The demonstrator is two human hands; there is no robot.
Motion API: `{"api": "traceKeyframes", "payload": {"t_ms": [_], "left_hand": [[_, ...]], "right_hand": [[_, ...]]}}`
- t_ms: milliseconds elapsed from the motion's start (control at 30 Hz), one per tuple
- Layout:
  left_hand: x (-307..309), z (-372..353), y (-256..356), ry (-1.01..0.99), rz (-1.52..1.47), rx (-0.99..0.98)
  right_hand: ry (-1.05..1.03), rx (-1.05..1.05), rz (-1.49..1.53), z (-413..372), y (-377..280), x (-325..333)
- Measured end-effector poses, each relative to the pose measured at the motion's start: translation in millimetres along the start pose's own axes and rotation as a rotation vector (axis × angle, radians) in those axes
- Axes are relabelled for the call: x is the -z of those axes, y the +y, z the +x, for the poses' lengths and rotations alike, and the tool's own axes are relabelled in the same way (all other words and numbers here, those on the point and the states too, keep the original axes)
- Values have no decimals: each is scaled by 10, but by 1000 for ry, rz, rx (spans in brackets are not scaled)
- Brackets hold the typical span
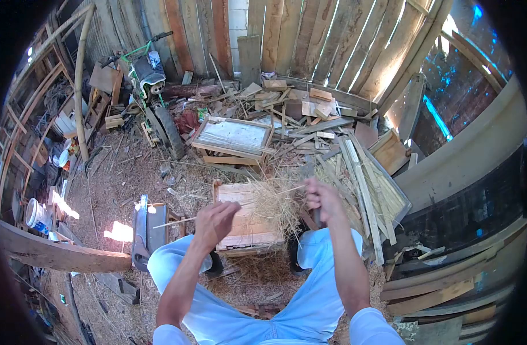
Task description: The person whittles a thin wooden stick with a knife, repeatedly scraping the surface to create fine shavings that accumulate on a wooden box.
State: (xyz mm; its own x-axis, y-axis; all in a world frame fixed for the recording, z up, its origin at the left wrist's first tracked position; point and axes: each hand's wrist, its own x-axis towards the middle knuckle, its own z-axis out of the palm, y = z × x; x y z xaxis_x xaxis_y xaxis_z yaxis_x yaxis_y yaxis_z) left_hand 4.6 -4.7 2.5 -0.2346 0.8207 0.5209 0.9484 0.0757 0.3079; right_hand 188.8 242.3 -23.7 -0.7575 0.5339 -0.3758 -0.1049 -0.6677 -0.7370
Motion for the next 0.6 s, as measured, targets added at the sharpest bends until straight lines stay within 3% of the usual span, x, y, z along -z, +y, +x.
{"api": "traceKeyframes", "payload": {"t_ms": [67,167,233,333,400,500,600], "left_hand": [[114,-66,-133,120,30,65],[173,-111,-214,56,90,205],[42,-64,-184,132,18,185],[-138,26,-105,52,-43,201],[-208,75,-10,26,-73,196],[-295,126,98,52,-150,159],[-255,133,111,-24,-137,172]], "right_hand": [[74,52,49,-54,-220,202],[185,197,10,-52,-312,257],[73,171,-103,-179,-205,-5],[-120,43,-235,-208,180,-410],[-214,-66,-255,-151,477,-610],[-314,-39,-110,-111,662,-819],[-242,-25,-142,-56,656,-783]]}}
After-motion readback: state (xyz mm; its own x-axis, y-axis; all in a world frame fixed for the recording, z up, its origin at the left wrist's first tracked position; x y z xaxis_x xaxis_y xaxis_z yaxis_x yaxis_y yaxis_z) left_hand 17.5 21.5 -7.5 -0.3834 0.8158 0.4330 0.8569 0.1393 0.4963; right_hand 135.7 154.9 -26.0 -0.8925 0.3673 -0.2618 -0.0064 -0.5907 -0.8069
